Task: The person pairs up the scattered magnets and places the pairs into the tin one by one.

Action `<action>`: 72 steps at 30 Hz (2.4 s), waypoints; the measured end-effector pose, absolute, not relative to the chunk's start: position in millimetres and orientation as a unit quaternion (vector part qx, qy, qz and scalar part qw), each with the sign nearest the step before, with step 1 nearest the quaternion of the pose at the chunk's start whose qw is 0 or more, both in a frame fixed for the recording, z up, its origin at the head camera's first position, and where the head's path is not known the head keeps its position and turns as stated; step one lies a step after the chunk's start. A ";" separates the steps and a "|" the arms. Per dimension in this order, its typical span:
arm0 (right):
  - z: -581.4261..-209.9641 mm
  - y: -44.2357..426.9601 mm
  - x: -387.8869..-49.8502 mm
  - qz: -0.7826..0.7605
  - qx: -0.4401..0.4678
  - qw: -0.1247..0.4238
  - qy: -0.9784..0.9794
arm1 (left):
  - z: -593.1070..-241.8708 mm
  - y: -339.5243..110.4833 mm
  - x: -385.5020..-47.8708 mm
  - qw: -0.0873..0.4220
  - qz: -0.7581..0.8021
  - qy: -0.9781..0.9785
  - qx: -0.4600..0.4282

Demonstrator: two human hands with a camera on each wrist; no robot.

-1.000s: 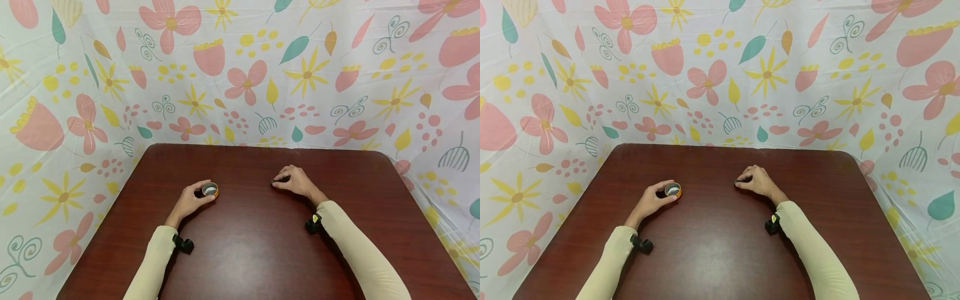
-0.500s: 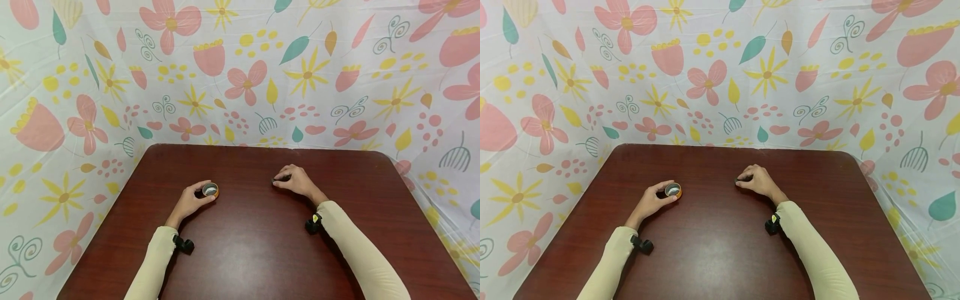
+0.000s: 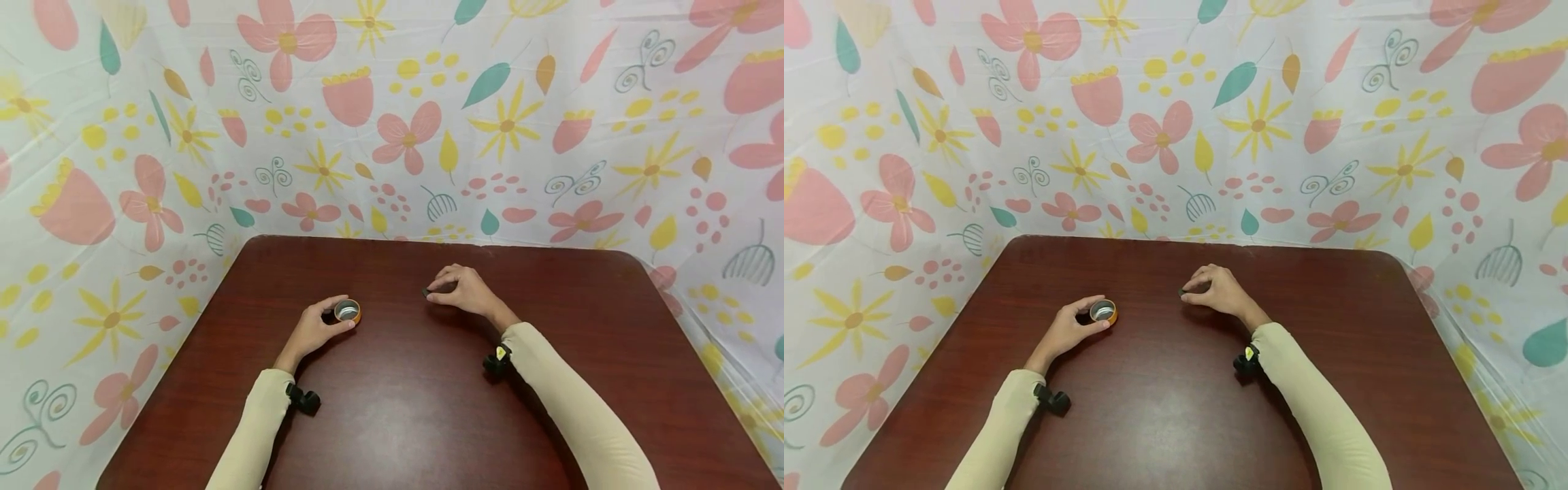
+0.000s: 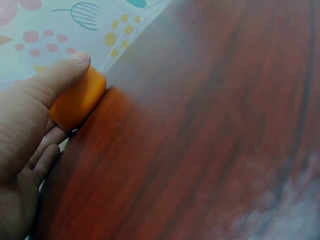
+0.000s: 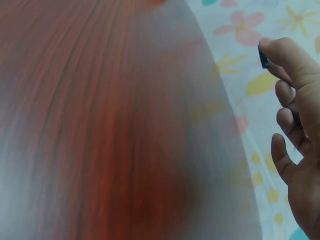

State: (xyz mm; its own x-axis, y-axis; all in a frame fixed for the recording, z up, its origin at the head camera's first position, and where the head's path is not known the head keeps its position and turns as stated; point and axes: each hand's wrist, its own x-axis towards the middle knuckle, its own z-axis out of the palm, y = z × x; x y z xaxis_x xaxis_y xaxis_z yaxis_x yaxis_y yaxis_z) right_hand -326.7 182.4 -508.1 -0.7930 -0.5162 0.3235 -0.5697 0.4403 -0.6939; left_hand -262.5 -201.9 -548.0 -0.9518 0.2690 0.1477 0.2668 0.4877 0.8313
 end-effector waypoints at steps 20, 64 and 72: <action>-502.5 66.2 -333.7 0.436 0.391 -0.036 -0.810 | -548.1 -201.0 -263.1 0.007 0.494 0.856 0.155; -511.1 89.4 -314.8 0.533 0.298 -0.033 -0.791 | -548.9 -201.0 -262.0 -0.009 0.496 0.854 0.157; -500.7 153.6 -298.3 0.533 0.258 -0.018 -0.806 | -544.9 -206.1 -259.0 -0.014 0.487 0.859 0.158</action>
